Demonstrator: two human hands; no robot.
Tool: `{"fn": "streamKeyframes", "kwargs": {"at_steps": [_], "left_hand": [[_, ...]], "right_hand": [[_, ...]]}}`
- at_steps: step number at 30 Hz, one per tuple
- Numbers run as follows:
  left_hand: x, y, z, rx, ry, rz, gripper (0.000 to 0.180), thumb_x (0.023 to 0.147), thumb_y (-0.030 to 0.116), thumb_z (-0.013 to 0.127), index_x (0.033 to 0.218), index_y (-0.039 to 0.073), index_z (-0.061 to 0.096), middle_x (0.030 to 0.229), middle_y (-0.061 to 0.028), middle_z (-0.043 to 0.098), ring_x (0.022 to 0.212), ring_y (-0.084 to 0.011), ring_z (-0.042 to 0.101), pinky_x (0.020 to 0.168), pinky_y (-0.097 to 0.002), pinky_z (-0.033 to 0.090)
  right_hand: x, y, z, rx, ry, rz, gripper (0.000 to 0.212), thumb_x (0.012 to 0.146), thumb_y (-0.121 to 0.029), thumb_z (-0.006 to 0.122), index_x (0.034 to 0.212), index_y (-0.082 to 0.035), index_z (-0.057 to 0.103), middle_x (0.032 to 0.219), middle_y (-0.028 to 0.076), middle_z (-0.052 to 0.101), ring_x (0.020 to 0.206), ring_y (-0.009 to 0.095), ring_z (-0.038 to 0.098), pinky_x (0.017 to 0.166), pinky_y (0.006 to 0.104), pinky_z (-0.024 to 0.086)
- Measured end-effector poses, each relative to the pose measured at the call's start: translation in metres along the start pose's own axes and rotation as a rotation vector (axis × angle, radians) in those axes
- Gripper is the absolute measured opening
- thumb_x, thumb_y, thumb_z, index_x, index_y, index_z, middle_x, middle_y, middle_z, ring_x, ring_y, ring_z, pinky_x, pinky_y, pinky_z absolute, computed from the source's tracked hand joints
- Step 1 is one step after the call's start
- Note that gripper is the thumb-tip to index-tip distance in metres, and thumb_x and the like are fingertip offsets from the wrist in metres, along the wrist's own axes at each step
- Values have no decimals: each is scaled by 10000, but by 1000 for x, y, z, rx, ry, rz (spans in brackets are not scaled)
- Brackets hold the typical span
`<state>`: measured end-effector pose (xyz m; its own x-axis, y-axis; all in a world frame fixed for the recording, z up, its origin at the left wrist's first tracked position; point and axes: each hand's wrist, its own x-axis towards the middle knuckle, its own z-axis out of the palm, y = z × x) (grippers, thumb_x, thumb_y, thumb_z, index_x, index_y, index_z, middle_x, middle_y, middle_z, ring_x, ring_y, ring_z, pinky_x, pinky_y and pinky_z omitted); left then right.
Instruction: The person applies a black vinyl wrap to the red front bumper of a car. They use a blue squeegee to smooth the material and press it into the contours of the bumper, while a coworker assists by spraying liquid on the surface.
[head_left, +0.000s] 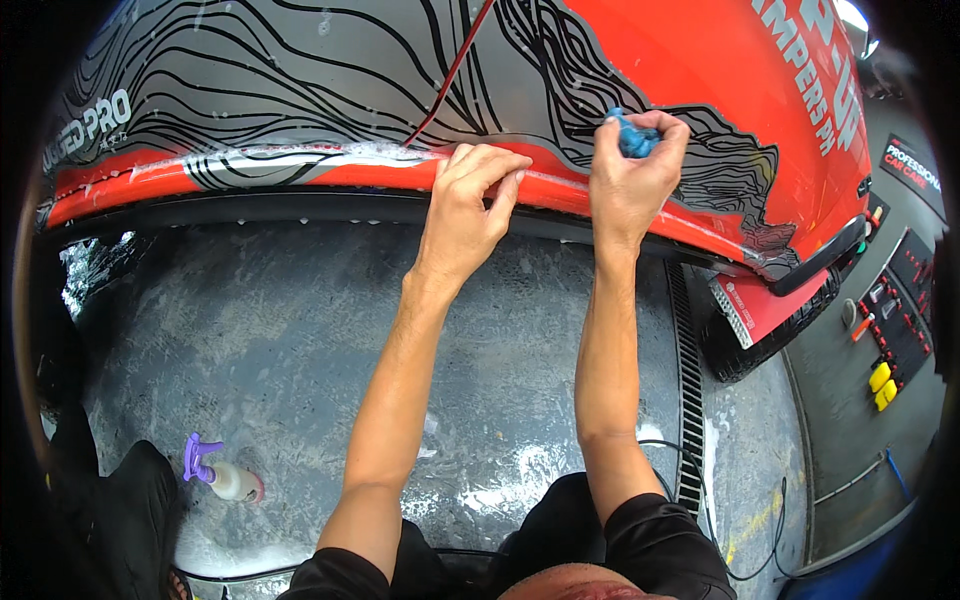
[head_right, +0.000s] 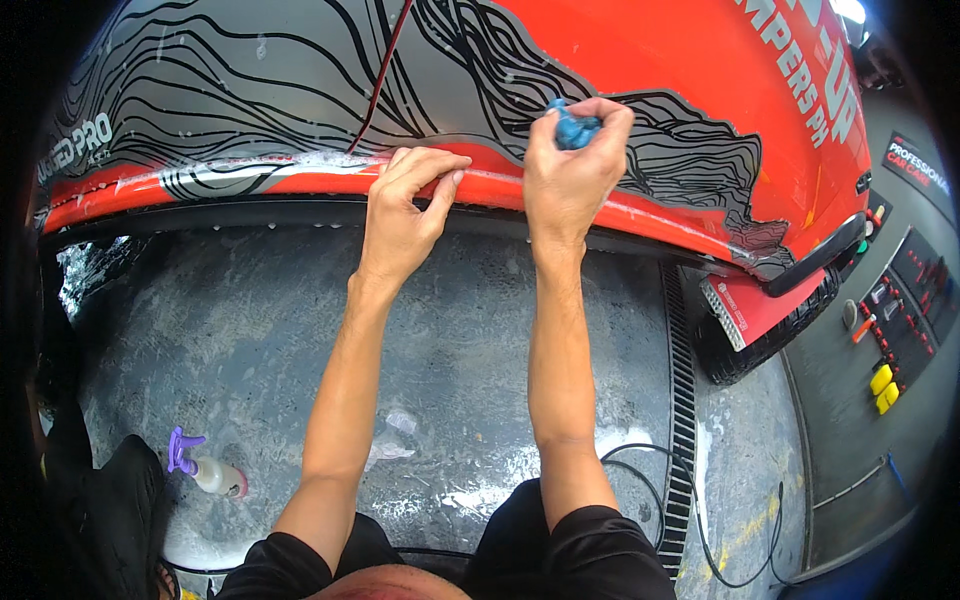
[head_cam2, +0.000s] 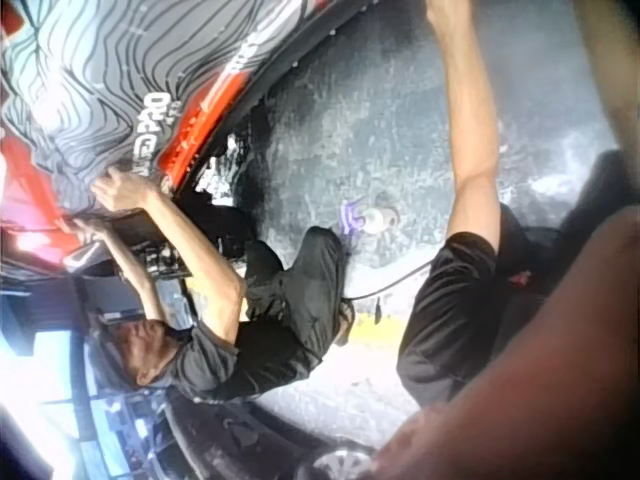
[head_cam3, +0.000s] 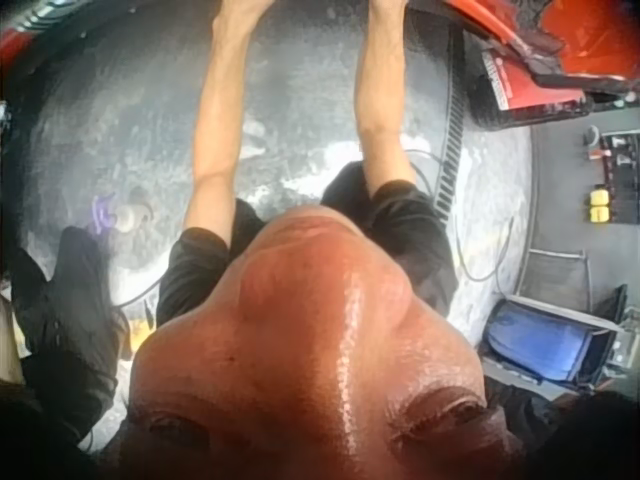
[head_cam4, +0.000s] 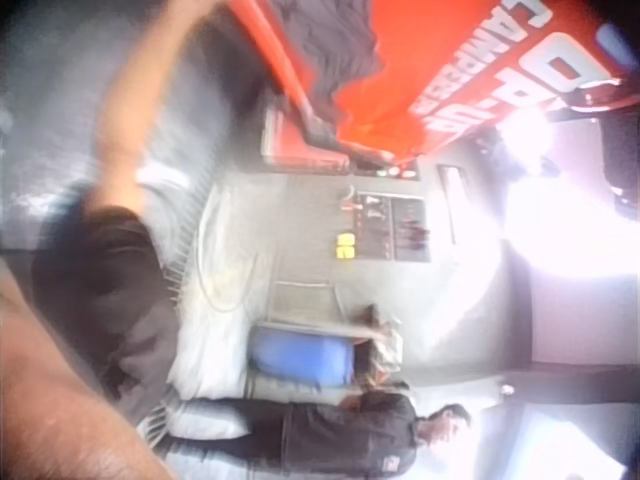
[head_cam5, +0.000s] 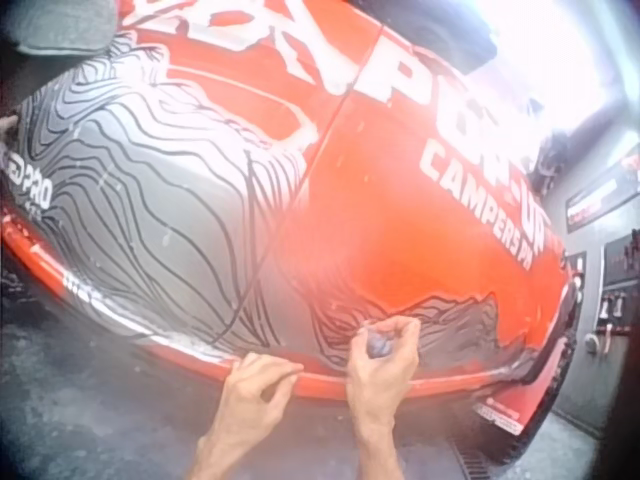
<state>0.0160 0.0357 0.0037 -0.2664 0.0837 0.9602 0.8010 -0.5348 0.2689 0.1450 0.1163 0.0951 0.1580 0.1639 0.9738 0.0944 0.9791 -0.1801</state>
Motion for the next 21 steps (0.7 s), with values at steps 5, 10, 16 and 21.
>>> {"fn": "streamKeyframes", "kwargs": {"at_steps": [5,10,16,21], "left_hand": [[0,-1,0,12,7,18,161,944,-3,750,1096,16,799,1032,-113,784,951,-280,687,875,-381,540],[-1,-1,0,8,12,32,165,941,-4,751,1097,20,800,1041,-110,787,952,-276,686,871,-376,540],[-2,-3,1,15,-5,31,160,938,-7,756,1090,19,798,1052,-107,790,958,-277,686,869,-369,541],[0,-2,0,25,-7,46,154,942,4,759,1089,23,800,1052,-103,790,967,-276,693,881,-372,538]], "right_hand": [[6,4,-3,60,36,83,242,911,-25,767,1032,-9,558,863,74,605,724,153,590,668,344,516],[4,9,-2,23,92,-19,250,913,-35,778,1026,-14,556,868,85,623,723,170,611,666,345,520],[3,13,-6,134,63,42,250,922,-23,771,1030,-21,546,880,46,627,737,141,619,663,322,513],[-11,14,-29,669,-35,414,80,943,-27,747,971,0,676,866,17,645,777,76,575,696,252,470]]}}
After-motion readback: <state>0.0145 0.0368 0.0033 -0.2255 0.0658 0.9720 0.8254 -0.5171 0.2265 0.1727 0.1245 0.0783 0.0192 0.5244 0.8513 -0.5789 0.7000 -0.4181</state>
